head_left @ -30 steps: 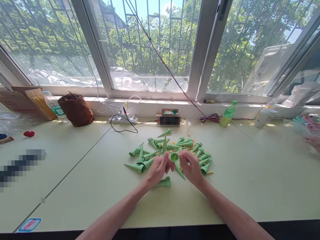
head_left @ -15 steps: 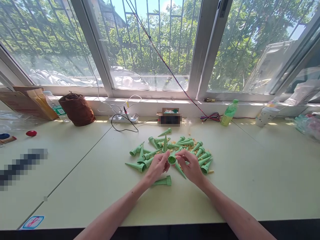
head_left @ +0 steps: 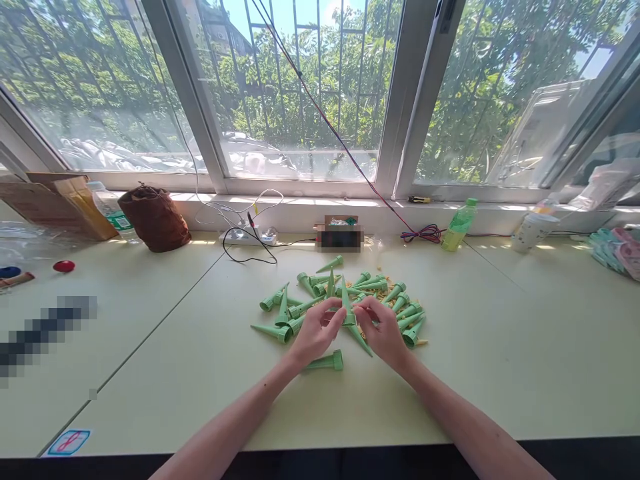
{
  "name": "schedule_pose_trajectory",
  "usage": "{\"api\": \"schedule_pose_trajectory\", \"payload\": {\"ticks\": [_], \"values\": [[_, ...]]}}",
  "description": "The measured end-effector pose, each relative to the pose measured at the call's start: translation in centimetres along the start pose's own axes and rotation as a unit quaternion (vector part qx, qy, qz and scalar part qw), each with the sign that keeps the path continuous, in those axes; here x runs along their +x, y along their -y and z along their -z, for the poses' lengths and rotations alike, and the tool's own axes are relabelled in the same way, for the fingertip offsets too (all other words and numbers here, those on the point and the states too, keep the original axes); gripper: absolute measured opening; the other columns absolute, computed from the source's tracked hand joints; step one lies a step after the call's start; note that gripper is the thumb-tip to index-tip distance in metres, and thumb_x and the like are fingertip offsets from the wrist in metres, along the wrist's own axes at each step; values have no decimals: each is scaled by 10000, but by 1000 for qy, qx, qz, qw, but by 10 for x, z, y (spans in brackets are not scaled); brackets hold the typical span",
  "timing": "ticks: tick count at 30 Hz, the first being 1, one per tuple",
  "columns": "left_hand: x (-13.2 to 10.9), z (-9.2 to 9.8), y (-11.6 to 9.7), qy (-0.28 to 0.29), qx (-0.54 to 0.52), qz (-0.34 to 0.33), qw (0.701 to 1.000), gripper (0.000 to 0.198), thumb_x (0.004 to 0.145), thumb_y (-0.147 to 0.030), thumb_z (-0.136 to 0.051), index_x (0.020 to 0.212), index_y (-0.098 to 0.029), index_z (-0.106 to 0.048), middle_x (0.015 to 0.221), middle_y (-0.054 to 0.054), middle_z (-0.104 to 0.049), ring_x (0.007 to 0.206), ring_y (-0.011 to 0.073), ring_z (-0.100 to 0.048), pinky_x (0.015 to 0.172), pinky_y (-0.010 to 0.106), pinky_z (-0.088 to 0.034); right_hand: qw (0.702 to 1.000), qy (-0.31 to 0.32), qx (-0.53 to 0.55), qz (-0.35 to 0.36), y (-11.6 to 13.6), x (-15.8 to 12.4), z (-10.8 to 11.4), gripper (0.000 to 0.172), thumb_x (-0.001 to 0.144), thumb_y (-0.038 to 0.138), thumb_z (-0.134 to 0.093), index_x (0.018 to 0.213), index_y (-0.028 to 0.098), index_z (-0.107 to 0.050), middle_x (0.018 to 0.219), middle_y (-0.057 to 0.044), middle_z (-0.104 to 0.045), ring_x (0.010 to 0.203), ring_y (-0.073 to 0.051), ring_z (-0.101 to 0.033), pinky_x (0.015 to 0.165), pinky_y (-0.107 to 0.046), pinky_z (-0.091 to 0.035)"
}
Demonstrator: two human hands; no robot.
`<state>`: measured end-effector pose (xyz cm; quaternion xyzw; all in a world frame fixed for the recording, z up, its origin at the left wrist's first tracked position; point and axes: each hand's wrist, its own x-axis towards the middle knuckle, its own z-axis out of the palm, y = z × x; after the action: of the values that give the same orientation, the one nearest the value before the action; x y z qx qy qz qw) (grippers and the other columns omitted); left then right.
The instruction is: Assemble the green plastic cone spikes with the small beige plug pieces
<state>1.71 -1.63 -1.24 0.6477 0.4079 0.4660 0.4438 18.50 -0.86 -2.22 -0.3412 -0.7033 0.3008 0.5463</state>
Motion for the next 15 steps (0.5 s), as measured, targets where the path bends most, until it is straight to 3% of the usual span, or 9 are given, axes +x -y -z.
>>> {"api": "schedule_pose_trajectory", "payload": {"ticks": [3,6,10,15], "values": [[-1,0,-1,-4,31,-39,999,338,911,-458,-580,1054,-153,-612,802,21,-583,564,79,-501,489,187,-421,1000,0,0,-15,-1,-1,0,284,968,375,-511,744,201,-506,614,39,-475,526,-98,-425,500,-215,-369],[-1,0,1,-3,51,-89,995,285,926,-399,-576,1105,-183,-625,1016,63,-570,615,70,-516,510,184,-461,1000,2,7,-29,-2,-1,0,301,972,377,-507,727,204,-478,591,54,-421,505,-91,-379,480,-213,-334],[0,-1,4,-4,87,-123,989,251,939,-357,-566,1115,-196,-645,1072,75,-546,629,62,-494,516,171,-467,999,-1,17,-46,-5,-1,-1,311,973,387,-508,724,204,-471,579,58,-401,495,-88,-367,466,-214,-318],[2,-1,2,-92,107,-123,982,246,924,-396,-590,1031,-186,-660,1012,56,-568,575,54,-462,476,171,-422,997,-54,-7,-50,-6,-2,-2,302,985,394,-487,753,200,-495,587,57,-396,500,-89,-362,469,-213,-314]]}}
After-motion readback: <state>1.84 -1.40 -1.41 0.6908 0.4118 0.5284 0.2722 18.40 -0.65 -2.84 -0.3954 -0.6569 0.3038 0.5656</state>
